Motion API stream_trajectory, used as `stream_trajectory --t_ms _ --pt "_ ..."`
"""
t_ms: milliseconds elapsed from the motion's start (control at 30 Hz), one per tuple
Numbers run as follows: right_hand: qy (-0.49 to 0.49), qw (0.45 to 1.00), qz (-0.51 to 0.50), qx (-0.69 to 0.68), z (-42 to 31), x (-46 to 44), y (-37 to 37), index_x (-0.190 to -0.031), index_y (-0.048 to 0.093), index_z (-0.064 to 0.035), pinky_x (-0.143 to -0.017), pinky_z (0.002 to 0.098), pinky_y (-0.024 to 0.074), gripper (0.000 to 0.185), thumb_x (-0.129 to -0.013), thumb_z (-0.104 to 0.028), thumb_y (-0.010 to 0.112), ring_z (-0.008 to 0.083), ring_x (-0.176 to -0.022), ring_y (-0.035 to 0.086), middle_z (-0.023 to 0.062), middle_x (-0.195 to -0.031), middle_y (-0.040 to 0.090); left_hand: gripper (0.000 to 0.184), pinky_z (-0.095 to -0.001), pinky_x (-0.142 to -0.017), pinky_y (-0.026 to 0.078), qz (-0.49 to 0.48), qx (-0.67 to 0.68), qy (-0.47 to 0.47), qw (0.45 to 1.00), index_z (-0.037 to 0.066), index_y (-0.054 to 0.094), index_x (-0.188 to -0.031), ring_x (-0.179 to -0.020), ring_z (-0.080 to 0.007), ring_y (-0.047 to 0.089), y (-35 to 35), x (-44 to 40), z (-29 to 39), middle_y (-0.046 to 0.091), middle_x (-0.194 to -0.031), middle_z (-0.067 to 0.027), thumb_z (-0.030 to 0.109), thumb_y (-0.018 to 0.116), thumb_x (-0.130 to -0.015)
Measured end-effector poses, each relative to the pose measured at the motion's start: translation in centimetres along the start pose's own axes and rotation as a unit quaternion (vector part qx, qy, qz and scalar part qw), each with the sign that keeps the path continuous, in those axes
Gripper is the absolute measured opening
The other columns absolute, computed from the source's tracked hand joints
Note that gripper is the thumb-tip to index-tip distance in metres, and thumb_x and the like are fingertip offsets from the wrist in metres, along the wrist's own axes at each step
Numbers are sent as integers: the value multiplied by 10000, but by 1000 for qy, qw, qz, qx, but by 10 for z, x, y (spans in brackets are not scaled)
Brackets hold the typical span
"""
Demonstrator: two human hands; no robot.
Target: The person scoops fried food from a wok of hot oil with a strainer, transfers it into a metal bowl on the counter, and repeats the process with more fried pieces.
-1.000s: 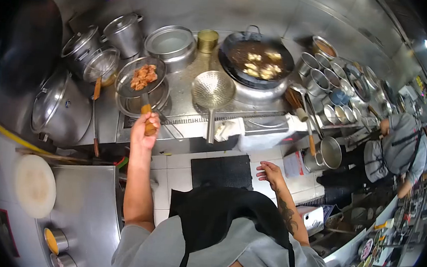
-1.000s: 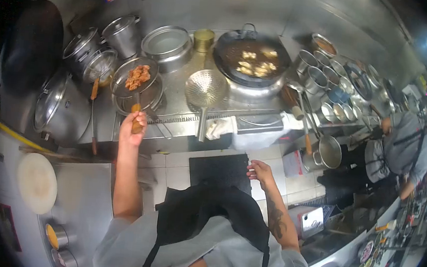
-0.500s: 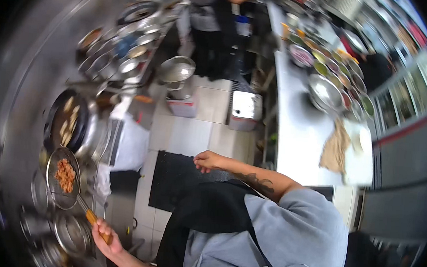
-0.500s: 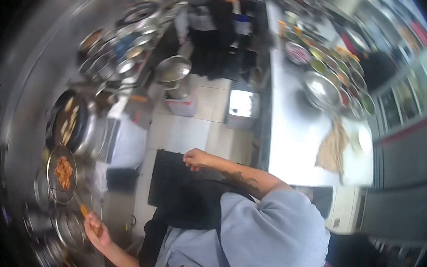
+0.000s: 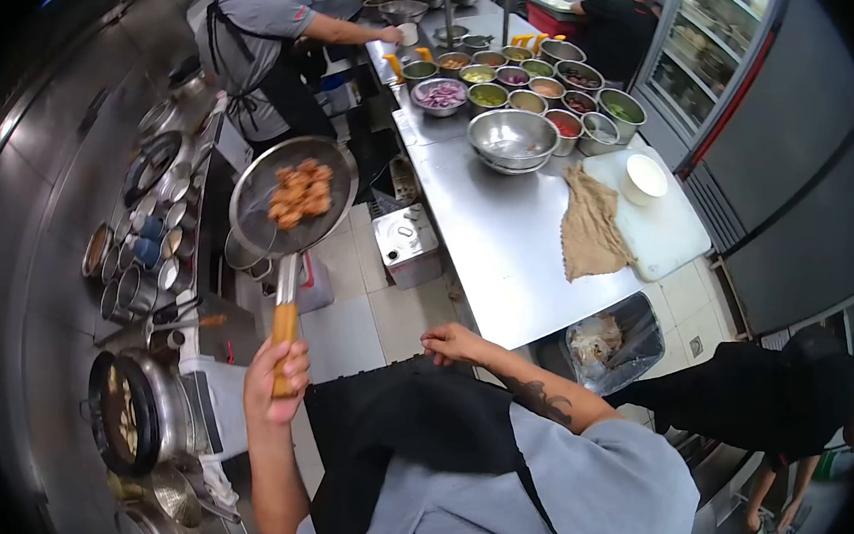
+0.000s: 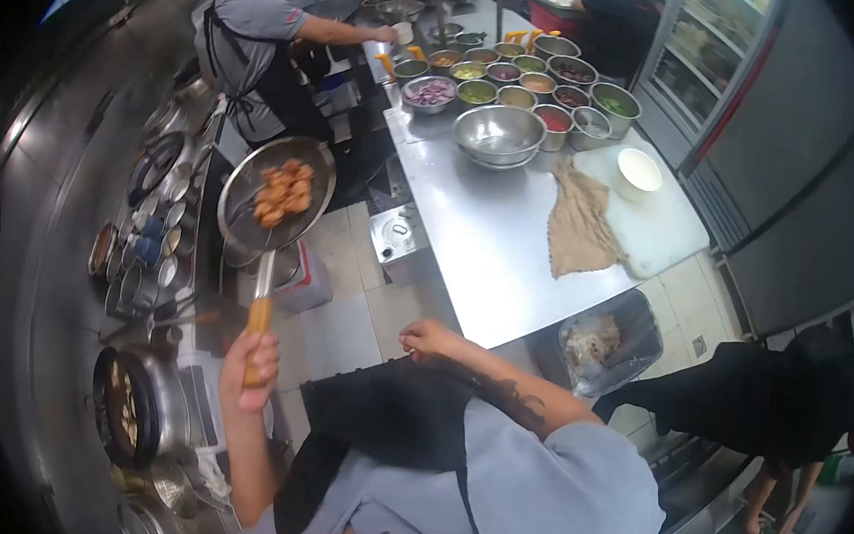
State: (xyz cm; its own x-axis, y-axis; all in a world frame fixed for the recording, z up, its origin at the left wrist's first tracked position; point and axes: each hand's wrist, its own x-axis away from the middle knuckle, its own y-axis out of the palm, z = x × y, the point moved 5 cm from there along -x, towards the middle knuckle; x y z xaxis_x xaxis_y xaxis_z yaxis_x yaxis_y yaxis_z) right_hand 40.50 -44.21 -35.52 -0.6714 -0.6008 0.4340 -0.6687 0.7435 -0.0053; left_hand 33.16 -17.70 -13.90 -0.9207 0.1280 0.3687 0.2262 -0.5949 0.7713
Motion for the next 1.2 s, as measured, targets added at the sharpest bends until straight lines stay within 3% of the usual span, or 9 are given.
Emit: stream_trajectory --t_ms 200,367,467,600,900,1000,1100,1200 --pt "7 996 68 -55 34 48 -24 -1203 562 3 -584 239 513 354 -952 -245 546 106 -696 619 48 -920 644 276 -244 -481 420 -125 -126 -125 976 64 417 -1144 -606 -101 481 95 -138 -31 508 -836 -76 53 520 -888" --pt "21 985 128 -110 63 79 -28 -1182 571 4 -574 239 508 334 -950 -236 554 112 -690 618 47 -902 641 189 -277 -486 431 -125 -232 -119 957 61 422 -1030 -599 -134 504 148 -214 -76 518 -786 -79 18 510 -869" --pt "16 985 132 -112 88 88 -26 -1168 580 0 -578 226 491 307 -946 -211 561 96 -710 605 31 -899 643 223 -279 -459 427 -111 -320 -108 935 57 421 -1059 -578 -140 505 161 -247 -98 501 -755 -74 0 495 -856" --pt "4 983 160 -93 100 104 -25 -1099 614 5 -607 219 473 264 -939 -200 571 71 -697 569 7 -836 640 181 -290 -421 414 -76 -420 -68 902 67 424 -985 -536 -139 502 169 -274 -119 497 -737 -71 -2 479 -826" --pt "-14 976 206 -70 123 109 -34 -1095 628 6 -598 223 459 271 -927 -202 584 76 -685 569 -2 -797 629 250 -336 -387 418 -47 -578 58 813 18 441 -1047 -463 -155 475 179 -295 -136 487 -665 -73 21 452 -797" --pt "-9 977 197 -74 121 113 -39 -1094 630 2 -577 229 465 273 -927 -209 582 80 -666 569 2 -781 624 308 -356 -385 428 -49 -638 104 762 7 440 -1093 -464 -183 506 184 -297 -133 501 -655 -93 27 457 -786" --pt "-9 977 198 -72 114 115 -41 -1065 635 -3 -562 236 472 260 -924 -216 583 81 -652 570 5 -758 616 374 -361 -389 440 -41 -714 204 668 -6 431 -1151 -473 -205 540 186 -294 -127 521 -662 -114 26 453 -779" --pt "-5 977 197 -82 113 116 -44 -1016 640 -9 -557 240 477 240 -921 -223 587 80 -641 567 3 -730 603 402 -347 -395 444 -72 -720 301 621 -13 426 -1180 -482 -211 562 179 -298 -125 537 -679 -130 33 456 -782"
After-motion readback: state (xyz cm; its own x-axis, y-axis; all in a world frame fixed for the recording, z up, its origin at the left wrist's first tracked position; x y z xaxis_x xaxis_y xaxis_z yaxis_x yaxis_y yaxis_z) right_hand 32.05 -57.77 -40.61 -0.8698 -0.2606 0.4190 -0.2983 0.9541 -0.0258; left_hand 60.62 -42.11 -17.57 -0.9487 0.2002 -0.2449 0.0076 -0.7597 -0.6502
